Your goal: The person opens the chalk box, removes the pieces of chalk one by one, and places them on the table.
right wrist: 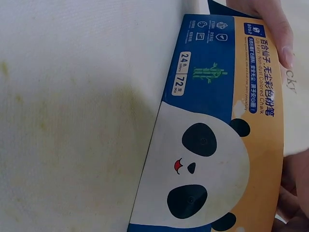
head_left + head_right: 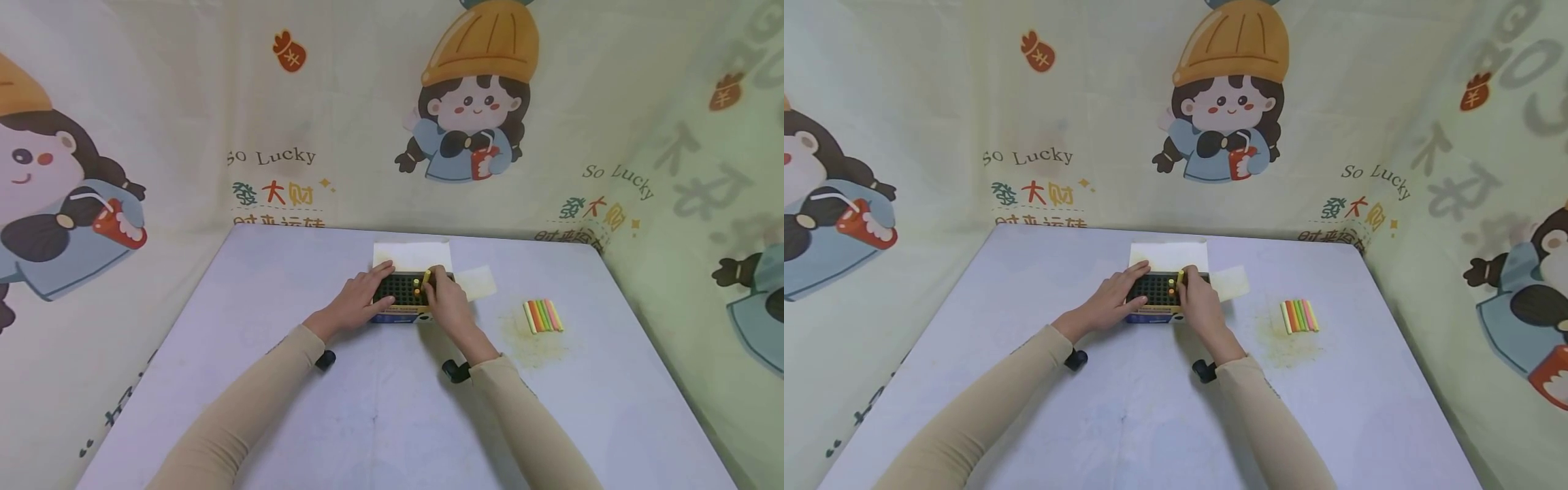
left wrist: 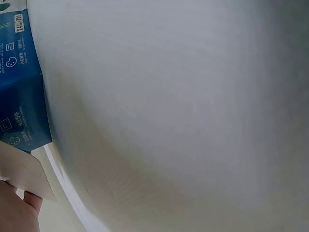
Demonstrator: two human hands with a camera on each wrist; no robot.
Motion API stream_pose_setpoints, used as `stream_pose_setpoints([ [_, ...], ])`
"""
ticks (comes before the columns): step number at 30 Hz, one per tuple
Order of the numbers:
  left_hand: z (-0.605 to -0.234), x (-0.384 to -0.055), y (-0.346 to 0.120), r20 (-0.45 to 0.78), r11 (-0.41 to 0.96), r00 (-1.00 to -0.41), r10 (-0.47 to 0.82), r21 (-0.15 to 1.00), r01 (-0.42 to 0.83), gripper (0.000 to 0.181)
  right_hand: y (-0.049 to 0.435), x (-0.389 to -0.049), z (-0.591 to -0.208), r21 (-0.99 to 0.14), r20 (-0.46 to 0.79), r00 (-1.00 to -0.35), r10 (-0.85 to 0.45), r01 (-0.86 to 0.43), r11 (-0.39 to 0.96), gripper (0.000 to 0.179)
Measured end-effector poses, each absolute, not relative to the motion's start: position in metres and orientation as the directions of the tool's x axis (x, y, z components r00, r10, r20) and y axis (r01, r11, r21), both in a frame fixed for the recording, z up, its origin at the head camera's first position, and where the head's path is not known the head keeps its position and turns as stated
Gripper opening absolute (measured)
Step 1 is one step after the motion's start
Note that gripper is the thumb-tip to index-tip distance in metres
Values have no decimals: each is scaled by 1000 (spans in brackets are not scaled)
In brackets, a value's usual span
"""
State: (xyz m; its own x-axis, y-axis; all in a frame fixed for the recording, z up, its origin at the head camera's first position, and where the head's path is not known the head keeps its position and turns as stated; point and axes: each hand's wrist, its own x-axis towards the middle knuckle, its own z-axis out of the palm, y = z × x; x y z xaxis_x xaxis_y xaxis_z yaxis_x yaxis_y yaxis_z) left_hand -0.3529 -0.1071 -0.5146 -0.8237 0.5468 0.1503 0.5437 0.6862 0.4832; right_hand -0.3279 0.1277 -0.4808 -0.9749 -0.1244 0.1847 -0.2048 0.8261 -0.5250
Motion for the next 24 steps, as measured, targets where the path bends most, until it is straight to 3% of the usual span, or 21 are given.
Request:
stream_pose_setpoints([
  [12,-515,-353,-108,156,681,-820,550,484,549,73,131,-330,-482,-520,208,-965,-159,-247,818,23],
  [24,-512,-351,-106,141,690,-827,545,486,537,72,137,-328,-480,-613,253,-956,-147,-275,740,29],
])
